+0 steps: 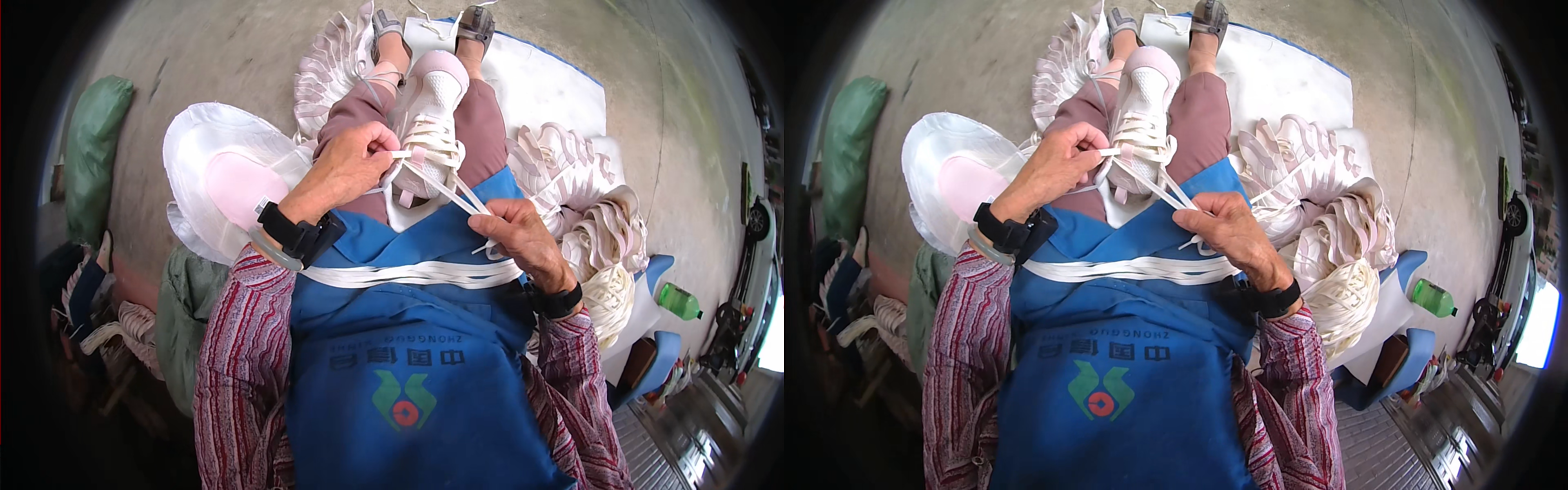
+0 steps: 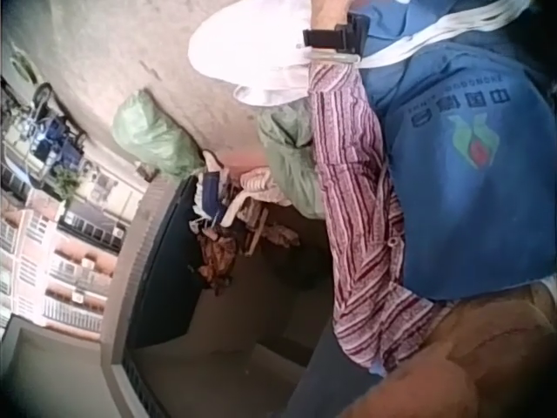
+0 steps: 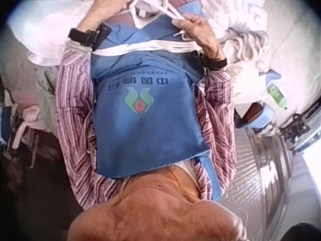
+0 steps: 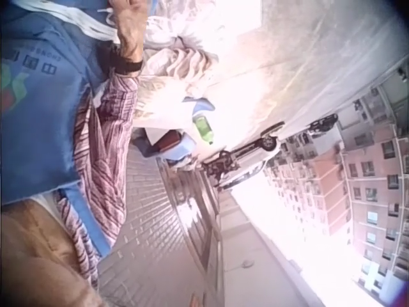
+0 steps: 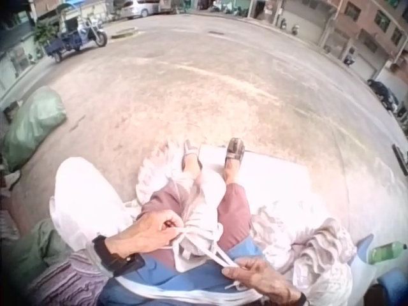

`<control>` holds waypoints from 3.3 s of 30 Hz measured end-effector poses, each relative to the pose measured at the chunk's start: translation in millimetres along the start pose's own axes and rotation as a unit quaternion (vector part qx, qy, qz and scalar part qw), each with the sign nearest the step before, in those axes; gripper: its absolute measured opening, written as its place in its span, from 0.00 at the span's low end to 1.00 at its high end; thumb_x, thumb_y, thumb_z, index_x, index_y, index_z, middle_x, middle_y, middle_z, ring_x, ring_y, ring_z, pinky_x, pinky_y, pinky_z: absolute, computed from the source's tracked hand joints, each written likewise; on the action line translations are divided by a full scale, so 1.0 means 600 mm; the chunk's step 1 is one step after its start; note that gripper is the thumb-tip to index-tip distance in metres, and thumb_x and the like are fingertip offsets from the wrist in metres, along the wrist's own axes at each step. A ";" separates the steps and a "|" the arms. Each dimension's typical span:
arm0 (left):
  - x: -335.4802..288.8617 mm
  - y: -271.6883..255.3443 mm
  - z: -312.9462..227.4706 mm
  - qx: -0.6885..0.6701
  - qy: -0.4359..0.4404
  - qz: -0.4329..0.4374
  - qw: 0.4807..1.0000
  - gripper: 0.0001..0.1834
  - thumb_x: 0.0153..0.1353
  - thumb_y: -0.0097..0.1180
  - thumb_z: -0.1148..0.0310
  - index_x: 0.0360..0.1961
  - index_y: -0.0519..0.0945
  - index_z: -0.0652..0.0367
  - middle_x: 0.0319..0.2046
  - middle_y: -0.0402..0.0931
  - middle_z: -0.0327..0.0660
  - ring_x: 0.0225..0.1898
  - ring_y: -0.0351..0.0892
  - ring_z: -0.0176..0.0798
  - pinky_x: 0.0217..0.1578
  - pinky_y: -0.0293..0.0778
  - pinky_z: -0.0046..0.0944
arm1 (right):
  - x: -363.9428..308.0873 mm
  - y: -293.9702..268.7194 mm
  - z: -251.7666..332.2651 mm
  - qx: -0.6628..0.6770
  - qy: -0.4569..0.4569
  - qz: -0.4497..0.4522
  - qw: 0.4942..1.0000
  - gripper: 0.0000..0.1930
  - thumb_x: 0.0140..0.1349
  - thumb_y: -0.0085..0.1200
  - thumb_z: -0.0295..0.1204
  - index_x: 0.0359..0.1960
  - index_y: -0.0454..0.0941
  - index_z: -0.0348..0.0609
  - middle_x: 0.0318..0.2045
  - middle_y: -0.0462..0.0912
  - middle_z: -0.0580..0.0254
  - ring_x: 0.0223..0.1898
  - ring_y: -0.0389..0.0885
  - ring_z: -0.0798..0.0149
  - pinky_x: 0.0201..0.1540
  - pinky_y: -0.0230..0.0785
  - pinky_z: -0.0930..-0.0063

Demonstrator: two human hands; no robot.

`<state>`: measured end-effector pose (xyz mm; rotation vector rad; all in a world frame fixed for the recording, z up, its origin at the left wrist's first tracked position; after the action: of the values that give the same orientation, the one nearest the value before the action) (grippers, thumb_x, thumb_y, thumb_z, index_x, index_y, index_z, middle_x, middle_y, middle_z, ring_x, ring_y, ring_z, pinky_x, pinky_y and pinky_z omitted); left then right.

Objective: The recorder is lacing up a series of white shoes while sitting down.

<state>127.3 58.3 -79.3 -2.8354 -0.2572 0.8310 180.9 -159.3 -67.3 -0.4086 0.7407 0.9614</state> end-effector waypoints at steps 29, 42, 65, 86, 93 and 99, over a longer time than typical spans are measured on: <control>-0.015 -0.003 -0.033 0.167 0.138 -0.141 0.966 0.08 0.54 0.57 0.73 0.35 0.74 0.61 0.26 0.74 0.39 0.24 0.73 0.33 0.29 0.71 0.34 | -0.028 0.000 0.079 -0.211 -0.185 -0.163 0.946 0.17 0.61 0.54 0.39 0.31 0.75 0.32 0.19 0.77 0.46 0.23 0.78 0.47 0.27 0.68 0.62; -0.022 0.034 -0.076 0.348 0.242 -0.146 0.894 0.06 0.53 0.53 0.76 0.33 0.72 0.59 0.28 0.71 0.46 0.28 0.73 0.54 0.30 0.69 0.47 | 0.076 0.009 0.060 -0.332 -0.198 -0.215 0.897 0.12 0.52 0.53 0.30 0.32 0.72 0.31 0.22 0.79 0.40 0.28 0.79 0.40 0.34 0.71 0.55; -0.010 0.007 -0.011 0.174 0.093 -0.075 0.978 0.10 0.60 0.53 0.70 0.39 0.74 0.65 0.27 0.76 0.40 0.20 0.74 0.30 0.19 0.71 0.31 | 0.076 -0.009 0.077 -0.150 -0.180 -0.182 0.955 0.16 0.55 0.55 0.36 0.32 0.79 0.32 0.23 0.81 0.47 0.25 0.80 0.53 0.32 0.72 0.66; 0.005 -0.004 0.019 -0.152 -0.038 -0.029 0.987 0.08 0.65 0.45 0.69 0.39 0.71 0.64 0.29 0.74 0.41 0.25 0.76 0.28 0.24 0.74 0.26 | 0.121 -0.010 0.058 0.152 -0.129 -0.141 0.970 0.10 0.56 0.50 0.21 0.39 0.79 0.32 0.24 0.79 0.69 0.14 0.63 0.82 0.14 0.51 0.87; 0.004 0.008 0.016 -0.179 -0.042 -0.050 0.982 0.07 0.64 0.47 0.72 0.40 0.71 0.65 0.29 0.74 0.40 0.26 0.77 0.29 0.25 0.76 0.26 | 0.113 -0.049 0.066 0.388 -0.113 0.055 0.913 0.03 0.59 0.49 0.23 0.34 0.75 0.41 0.15 0.62 0.79 0.11 0.48 0.84 0.11 0.38 0.86; 0.004 -0.002 0.021 -0.093 -0.057 -0.052 0.993 0.08 0.64 0.44 0.70 0.38 0.72 0.65 0.26 0.74 0.41 0.23 0.76 0.30 0.24 0.76 0.28 | 0.090 -0.012 0.083 0.200 -0.129 0.004 0.971 0.04 0.58 0.52 0.27 0.32 0.78 0.43 0.23 0.75 0.74 0.14 0.59 0.84 0.13 0.46 0.88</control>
<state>122.5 61.3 -90.8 -2.9169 -0.5199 0.9958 225.3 -100.7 -71.9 0.0722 0.6780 0.8286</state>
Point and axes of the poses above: each hand's wrist, its own x-axis towards the middle knuckle, its own y-axis out of the palm, z = x × y, the point moved 9 cm from there along x, towards the middle knuckle
